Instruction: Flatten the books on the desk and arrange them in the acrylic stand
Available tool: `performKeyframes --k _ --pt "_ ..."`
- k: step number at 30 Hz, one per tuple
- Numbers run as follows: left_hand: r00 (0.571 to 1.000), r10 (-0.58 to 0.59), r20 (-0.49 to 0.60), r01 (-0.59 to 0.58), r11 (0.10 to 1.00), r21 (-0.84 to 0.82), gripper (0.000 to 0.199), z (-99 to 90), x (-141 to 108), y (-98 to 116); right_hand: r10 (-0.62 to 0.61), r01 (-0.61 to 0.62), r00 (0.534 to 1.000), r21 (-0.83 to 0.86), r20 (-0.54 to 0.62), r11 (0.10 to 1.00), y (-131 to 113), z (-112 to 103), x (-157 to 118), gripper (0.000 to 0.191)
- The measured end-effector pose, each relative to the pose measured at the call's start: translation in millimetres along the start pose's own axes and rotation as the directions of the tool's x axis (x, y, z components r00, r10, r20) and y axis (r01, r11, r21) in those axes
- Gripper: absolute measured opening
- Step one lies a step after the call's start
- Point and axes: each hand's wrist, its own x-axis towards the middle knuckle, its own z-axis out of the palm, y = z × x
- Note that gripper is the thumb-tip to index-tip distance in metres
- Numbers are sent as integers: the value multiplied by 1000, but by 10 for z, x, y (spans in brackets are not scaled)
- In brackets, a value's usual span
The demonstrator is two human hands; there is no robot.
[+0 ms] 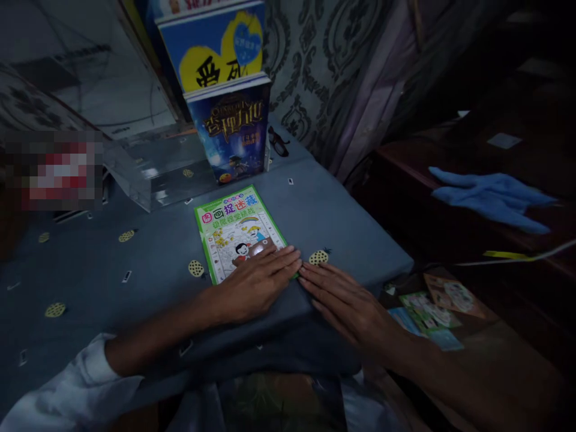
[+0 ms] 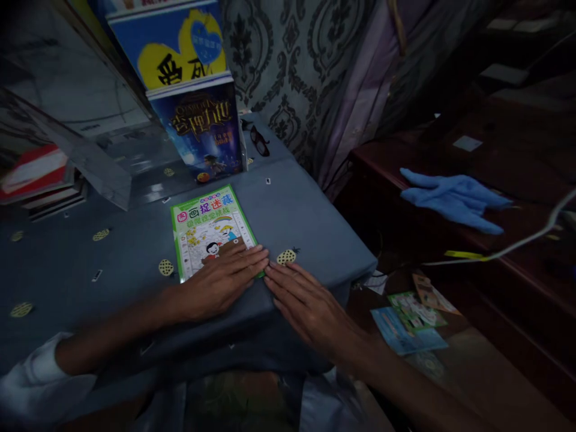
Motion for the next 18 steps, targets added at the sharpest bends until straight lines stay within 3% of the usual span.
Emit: performKeyframes --k 7,13,18 --pt "997 -41 -65 43 999 28 45 -112 -254 -254 -90 90 996 6 11 996 19 33 211 30" --pt "966 -215 -146 219 976 10 45 -283 -634 -842 -182 156 970 163 159 974 -62 93 627 21" --pt "904 -374 -210 377 926 -27 51 -450 -815 -1332 -263 196 929 258 259 946 -128 309 1163 29"
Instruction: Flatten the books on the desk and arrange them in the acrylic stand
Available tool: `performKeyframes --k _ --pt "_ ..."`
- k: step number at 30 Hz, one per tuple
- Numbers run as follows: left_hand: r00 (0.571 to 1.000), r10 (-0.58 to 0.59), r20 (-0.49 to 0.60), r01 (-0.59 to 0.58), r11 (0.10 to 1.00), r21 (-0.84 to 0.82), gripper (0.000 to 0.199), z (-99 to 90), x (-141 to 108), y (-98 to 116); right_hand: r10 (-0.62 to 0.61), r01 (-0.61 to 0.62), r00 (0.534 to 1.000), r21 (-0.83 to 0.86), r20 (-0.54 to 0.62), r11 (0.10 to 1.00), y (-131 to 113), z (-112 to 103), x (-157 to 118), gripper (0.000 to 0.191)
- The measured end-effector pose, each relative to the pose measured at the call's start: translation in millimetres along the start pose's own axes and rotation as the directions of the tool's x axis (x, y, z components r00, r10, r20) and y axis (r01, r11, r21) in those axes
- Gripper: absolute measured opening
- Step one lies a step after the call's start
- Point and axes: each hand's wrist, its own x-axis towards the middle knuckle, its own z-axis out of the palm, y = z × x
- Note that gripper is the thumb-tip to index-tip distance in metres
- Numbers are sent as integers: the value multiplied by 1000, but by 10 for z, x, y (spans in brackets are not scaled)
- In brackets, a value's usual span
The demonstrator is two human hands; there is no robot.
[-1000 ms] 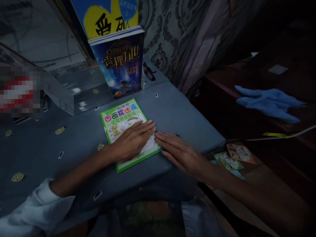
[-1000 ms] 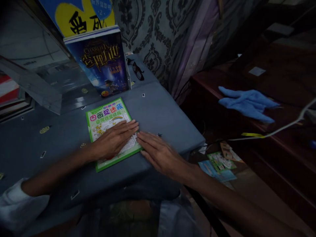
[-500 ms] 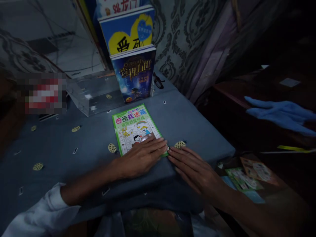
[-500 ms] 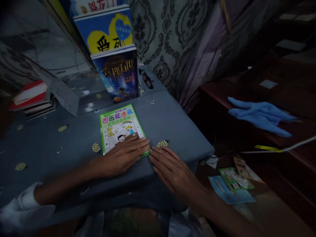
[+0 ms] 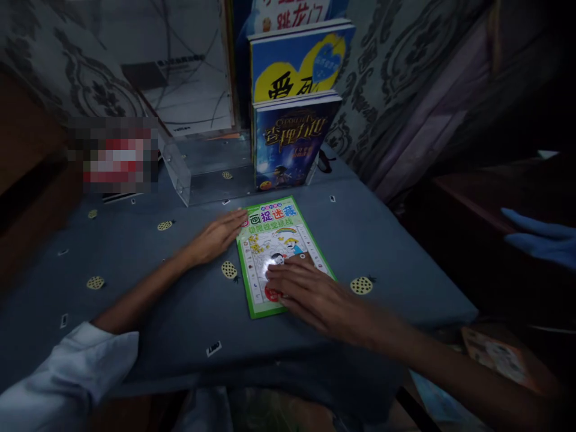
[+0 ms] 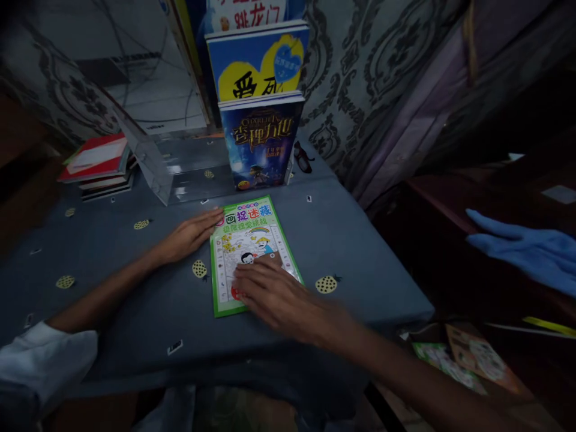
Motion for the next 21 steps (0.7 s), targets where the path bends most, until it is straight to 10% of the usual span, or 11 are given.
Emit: performKeyframes --k 8,21 --pt "998 -32 -58 32 999 -3 48 -11 -41 -165 -14 18 999 -111 40 994 262 453 587 37" --pt "986 140 -90 -129 984 121 46 140 -806 548 -67 79 974 -45 214 996 -272 242 91 36"
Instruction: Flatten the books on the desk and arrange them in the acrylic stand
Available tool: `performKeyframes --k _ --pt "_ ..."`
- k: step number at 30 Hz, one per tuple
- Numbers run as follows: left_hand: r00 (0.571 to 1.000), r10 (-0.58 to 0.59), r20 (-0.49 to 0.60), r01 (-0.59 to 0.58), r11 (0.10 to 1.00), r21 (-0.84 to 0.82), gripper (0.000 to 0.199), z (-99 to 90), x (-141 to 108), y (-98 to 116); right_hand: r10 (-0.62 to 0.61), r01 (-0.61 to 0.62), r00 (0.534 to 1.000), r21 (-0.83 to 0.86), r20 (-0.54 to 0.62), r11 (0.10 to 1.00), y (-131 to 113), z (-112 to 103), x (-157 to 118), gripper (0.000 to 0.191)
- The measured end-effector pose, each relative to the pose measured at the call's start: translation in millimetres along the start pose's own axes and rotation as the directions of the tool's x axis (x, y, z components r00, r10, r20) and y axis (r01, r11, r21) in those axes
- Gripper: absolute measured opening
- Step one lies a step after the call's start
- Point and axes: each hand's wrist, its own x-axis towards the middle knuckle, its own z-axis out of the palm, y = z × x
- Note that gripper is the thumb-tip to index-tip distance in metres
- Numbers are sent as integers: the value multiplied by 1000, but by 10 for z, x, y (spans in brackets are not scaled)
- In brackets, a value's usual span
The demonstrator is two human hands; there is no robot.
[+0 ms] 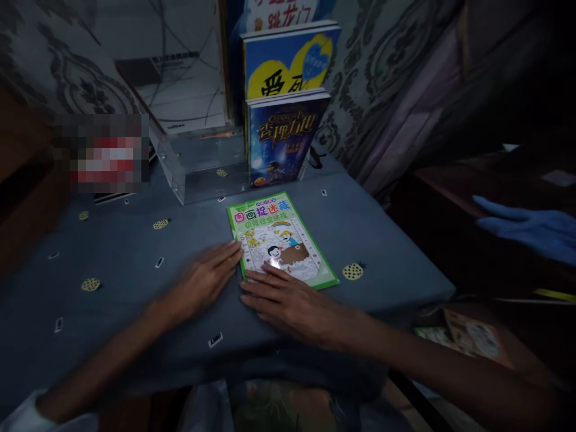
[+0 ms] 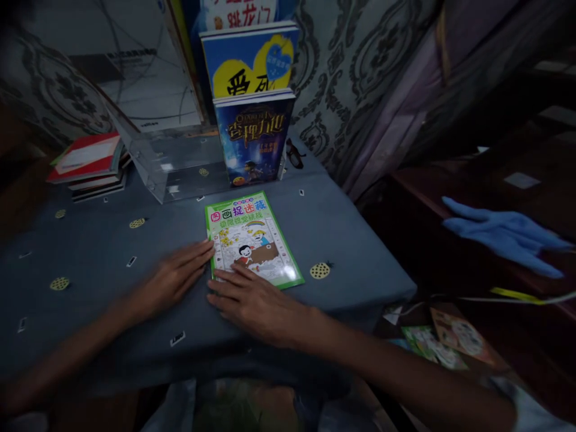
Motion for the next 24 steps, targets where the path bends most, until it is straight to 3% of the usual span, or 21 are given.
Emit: performKeyframes --k 8,16,21,24 --pt "996 87 18 -89 992 92 59 -7 -337 617 74 -67 993 86 -86 994 -167 -5 -432 43" --pt "983 163 90 -167 985 48 54 39 -154 899 236 -216 936 105 -261 971 -27 19 -994 52" --pt "981 136 137 -135 991 -18 56 20 48 843 319 -315 887 69 -334 947 197 -16 -1084 47" --pt "998 -50 36 49 999 21 53 88 126 589 383 -385 855 67 -350 920 389 -35 -995 44"
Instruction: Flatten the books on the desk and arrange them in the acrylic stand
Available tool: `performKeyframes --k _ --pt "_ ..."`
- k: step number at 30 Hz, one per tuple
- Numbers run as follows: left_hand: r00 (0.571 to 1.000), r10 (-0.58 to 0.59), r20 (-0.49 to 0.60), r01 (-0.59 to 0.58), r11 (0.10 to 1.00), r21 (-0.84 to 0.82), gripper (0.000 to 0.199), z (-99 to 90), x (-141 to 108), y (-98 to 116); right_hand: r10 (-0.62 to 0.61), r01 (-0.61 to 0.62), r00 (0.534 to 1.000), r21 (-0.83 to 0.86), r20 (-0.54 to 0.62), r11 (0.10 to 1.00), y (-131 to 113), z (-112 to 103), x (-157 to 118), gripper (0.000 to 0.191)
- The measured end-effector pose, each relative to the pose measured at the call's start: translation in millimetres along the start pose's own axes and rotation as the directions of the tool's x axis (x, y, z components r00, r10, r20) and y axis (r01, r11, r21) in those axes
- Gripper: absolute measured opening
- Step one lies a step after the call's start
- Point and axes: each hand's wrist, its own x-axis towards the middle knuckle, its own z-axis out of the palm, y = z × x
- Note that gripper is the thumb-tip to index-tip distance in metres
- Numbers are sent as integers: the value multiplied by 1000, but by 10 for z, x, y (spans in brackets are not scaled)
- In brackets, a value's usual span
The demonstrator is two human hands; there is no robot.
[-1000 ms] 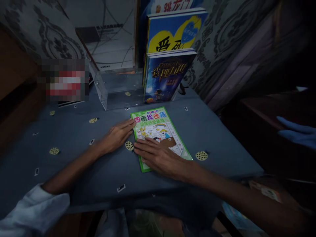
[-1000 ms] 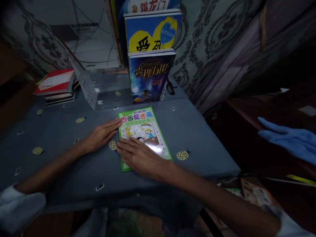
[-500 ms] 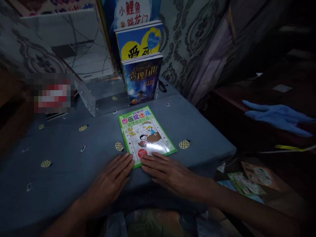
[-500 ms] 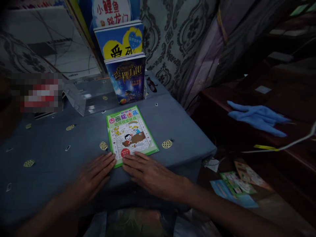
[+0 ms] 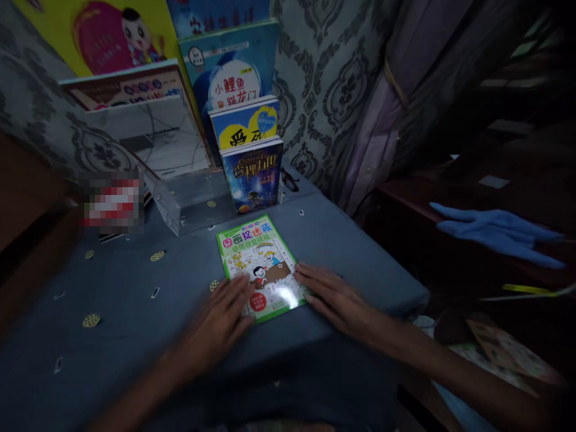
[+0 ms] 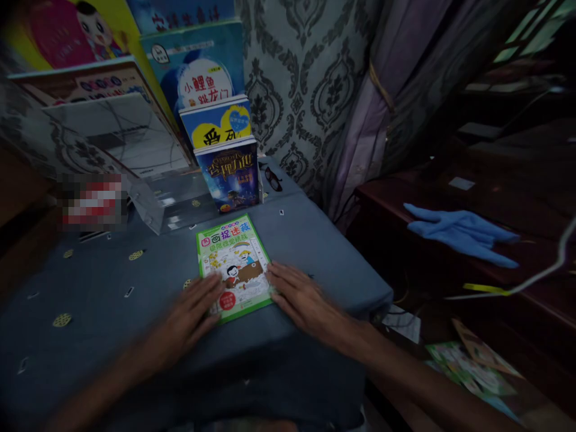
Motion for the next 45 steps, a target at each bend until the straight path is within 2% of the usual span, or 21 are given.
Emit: performKeyframes --k 2,4,6,9,10,12,15,16,17,19,22,25,27,29,31,33,35,37,39,42,45 --pt "977 -179 -116 181 983 6 53 74 62 -205 34 -34 999 2 -15 999 75 43 139 43" --pt "932 -315 -177 309 949 -63 55 132 133 -377 46 -45 999 18 -28 999 121 93 280 42" --pt "902 -389 -190 354 915 -192 56 153 213 -481 46 -43 997 43 -60 998 142 135 400 41" --pt "874 -454 -172 336 822 -459 57 124 335 -522 69 -56 991 111 -118 992 146 165 511 38" --pt "861 -483 -156 323 759 -566 57 108 371 -518 83 -64 988 140 -128 988 144 167 529 37" --pt "806 -584 -97 311 557 -770 57 80 435 -500 113 -86 985 191 -134 978 132 164 544 36" --pt "664 -743 80 282 150 -948 59 51 506 -447 141 -106 980 230 -139 967 90 165 538 36" --pt "640 -753 151 260 27 -965 59 39 523 -420 139 -103 980 234 -143 967 76 173 534 37" --pt "637 -741 211 232 -76 -970 58 23 536 -389 135 -98 980 236 -145 967 66 187 530 38" --pt "663 -695 278 175 -217 -960 52 -30 548 -320 146 -104 977 250 -153 963 75 234 527 43" --pt "684 -668 293 114 -300 -947 49 -155 529 -216 204 -138 964 337 -170 931 157 346 558 53" --pt "722 -635 273 74 -322 -944 53 -314 493 -138 213 -123 970 511 -121 851 224 433 685 51" --pt "747 -617 246 54 -313 -948 54 -436 475 -113 187 -112 981 625 -54 772 194 412 831 46" --pt "765 -609 209 42 -277 -960 52 -570 459 -123 175 -118 985 704 -8 701 89 305 1002 44" --pt "776 -613 152 21 -216 -976 49 -695 428 -173 185 -117 983 742 -10 660 -74 137 1156 42" --pt "773 -628 88 -4 -144 -990 43 -778 367 -255 206 -84 975 733 -78 675 -255 -30 1248 38" --pt "760 -650 33 -12 -65 -998 36 -794 275 -347 208 -36 961 661 -184 749 -409 -132 1255 34" --pt "751 -660 0 14 16 -1000 28 -755 175 -411 189 -10 948 570 -257 822 -503 -140 1188 30" --pt "758 -652 -5 73 92 -993 24 -706 95 -424 176 -14 945 506 -275 862 -532 -75 1090 30" --pt "813 -582 19 173 210 -962 29 -707 45 -359 171 -28 949 468 -266 884 -515 27 987 33" --pt "860 -509 12 198 314 -928 39 -787 49 -281 158 -29 954 445 -256 895 -517 21 990 32"
